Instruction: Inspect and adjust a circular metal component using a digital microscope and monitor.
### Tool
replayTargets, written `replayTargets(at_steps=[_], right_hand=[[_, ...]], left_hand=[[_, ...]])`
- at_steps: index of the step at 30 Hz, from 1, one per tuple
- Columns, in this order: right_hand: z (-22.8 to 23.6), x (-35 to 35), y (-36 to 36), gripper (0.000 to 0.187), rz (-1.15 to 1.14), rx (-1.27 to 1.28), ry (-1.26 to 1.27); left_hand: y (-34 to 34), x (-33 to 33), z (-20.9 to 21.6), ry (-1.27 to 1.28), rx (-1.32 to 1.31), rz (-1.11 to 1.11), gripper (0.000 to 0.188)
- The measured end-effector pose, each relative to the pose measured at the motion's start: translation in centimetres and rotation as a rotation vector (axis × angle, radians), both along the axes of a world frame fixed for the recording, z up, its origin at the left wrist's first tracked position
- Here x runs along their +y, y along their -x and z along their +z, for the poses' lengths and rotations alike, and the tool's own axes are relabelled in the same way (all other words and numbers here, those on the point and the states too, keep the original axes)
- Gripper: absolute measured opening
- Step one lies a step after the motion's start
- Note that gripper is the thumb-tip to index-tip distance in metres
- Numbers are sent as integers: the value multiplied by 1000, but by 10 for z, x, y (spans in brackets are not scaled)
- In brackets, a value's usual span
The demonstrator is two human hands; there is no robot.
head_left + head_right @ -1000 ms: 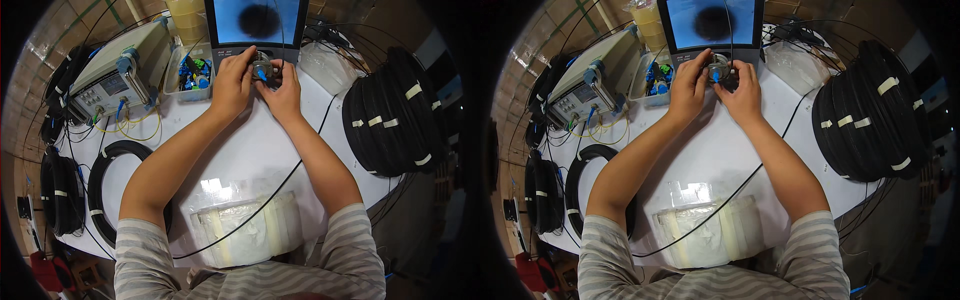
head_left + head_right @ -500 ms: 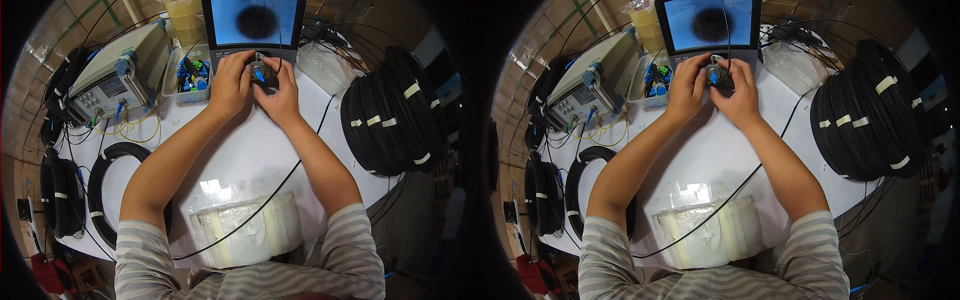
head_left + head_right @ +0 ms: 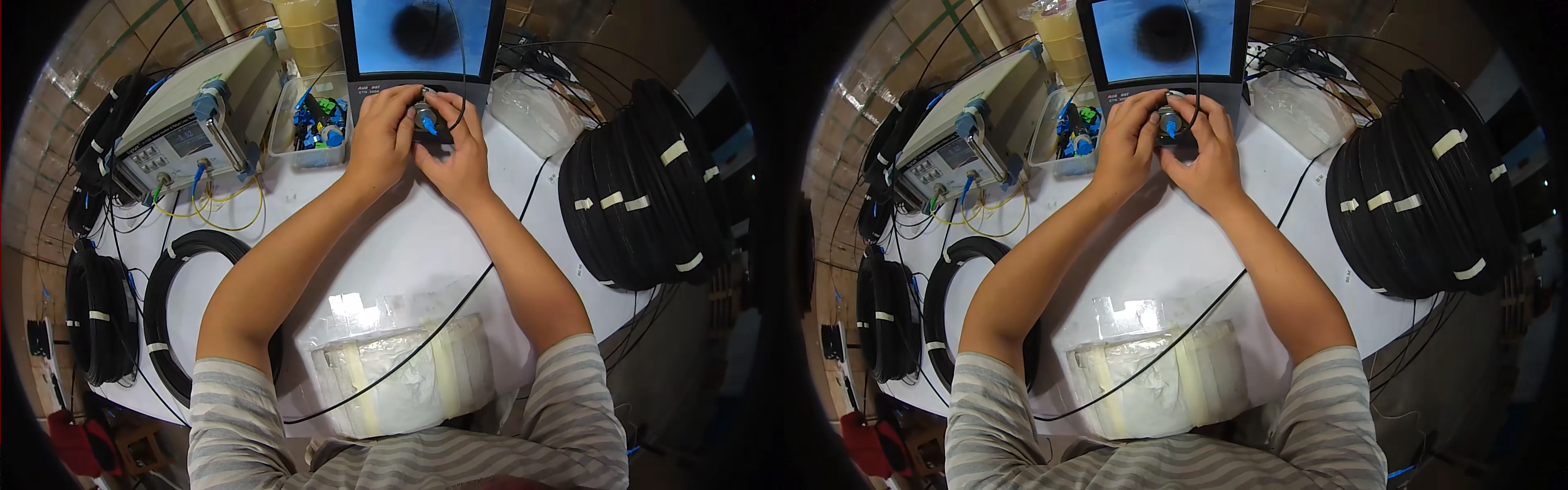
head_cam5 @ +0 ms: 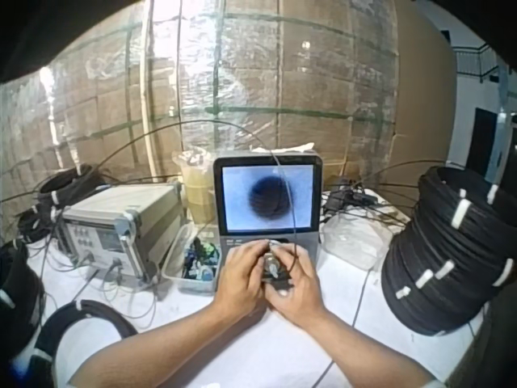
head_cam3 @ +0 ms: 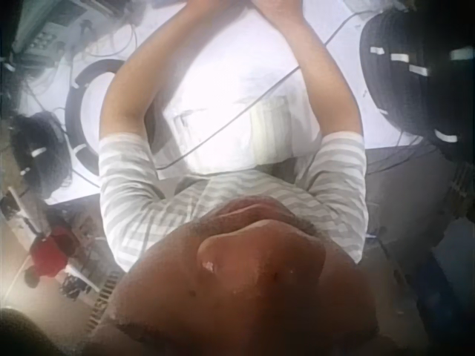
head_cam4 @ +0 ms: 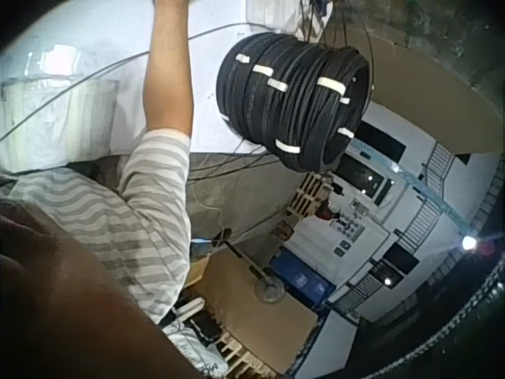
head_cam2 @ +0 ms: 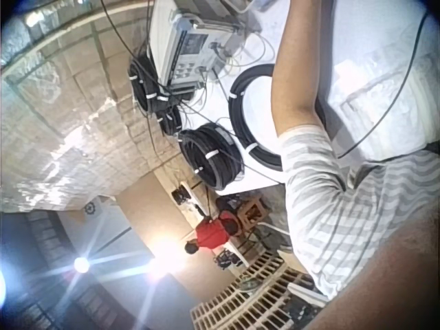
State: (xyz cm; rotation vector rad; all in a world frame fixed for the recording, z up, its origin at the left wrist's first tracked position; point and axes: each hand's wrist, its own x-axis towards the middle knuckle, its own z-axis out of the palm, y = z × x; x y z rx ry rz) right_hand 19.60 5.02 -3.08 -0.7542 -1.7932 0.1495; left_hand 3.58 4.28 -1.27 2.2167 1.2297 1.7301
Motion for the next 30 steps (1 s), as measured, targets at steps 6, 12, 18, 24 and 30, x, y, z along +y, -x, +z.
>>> replayTargets(at_steps=[6, 12, 18, 24, 30], right_hand=[[0, 0, 0, 73, -8, -13, -14], [-5, 1, 0, 62, -101, 70, 194], [-6, 4, 0, 59, -122, 58, 162], [-9, 2, 2, 58, -89, 115, 205], [-23, 11, -9, 35, 109, 325, 357]], left_hand=[[2, 1, -1, 4, 10, -2, 32], [2, 2, -7, 35, -41, 1, 29], [-2, 0, -11, 25, -77, 14, 26], [-5, 0, -15, 57, -169, -8, 26], [-7, -1, -12, 56, -174, 5, 23]])
